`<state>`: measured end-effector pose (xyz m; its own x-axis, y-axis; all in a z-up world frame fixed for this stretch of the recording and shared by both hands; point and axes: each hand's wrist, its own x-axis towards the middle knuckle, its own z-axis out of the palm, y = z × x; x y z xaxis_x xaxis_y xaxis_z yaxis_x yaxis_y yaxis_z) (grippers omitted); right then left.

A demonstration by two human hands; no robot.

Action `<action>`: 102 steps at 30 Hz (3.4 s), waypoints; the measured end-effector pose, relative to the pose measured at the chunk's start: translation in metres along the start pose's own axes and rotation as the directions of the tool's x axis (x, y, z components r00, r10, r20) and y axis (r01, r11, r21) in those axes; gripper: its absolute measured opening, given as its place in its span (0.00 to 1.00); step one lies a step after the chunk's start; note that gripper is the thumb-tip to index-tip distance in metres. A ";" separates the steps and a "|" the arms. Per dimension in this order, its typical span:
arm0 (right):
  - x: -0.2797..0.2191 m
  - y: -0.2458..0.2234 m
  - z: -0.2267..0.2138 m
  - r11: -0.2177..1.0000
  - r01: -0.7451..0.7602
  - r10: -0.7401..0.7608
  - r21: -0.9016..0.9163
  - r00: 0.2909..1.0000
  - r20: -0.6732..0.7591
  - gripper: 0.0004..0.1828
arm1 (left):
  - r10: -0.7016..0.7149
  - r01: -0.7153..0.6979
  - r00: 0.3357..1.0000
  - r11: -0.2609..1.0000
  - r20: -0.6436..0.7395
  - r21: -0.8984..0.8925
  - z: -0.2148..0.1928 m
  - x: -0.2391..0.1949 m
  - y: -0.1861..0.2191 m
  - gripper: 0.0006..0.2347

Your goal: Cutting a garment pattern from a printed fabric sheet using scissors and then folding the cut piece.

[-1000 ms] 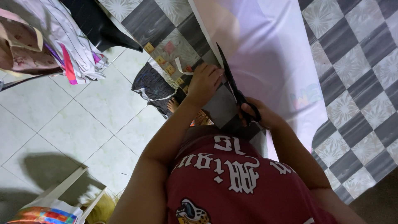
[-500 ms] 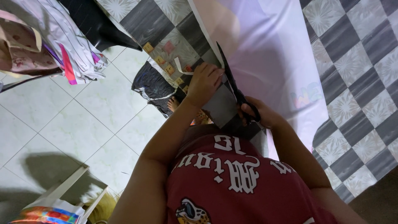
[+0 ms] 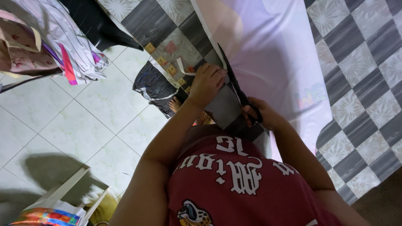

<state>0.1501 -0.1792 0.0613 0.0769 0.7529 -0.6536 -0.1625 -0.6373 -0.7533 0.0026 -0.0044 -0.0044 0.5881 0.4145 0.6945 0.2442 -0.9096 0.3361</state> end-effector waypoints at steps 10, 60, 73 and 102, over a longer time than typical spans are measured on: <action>0.003 0.006 0.000 0.999 0.034 -0.035 0.025 0.998 0.047 0.22 | 0.004 -0.005 1.000 0.999 -0.024 -0.043 0.001 -0.001 -0.004 0.04; 0.020 -0.013 0.001 0.991 0.075 -0.071 -0.110 0.997 0.044 0.24 | -0.037 0.035 0.999 0.992 -0.018 -0.119 -0.016 0.007 0.002 0.02; 0.042 -0.050 0.011 0.995 0.022 -0.022 -0.101 1.000 0.007 0.27 | -0.088 0.083 0.996 0.977 -0.017 -0.198 -0.022 0.006 0.007 0.04; 0.082 -0.079 0.010 0.989 0.028 -0.027 -0.147 1.000 0.007 0.27 | -0.026 0.007 0.997 0.965 -0.069 -0.262 -0.038 0.014 0.001 0.02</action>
<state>0.1594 -0.0653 0.0680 0.0743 0.7710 -0.6325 -0.0137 -0.6334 -0.7737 -0.0182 0.0013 0.0293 0.5272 0.4388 0.7277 0.0376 -0.8676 0.4959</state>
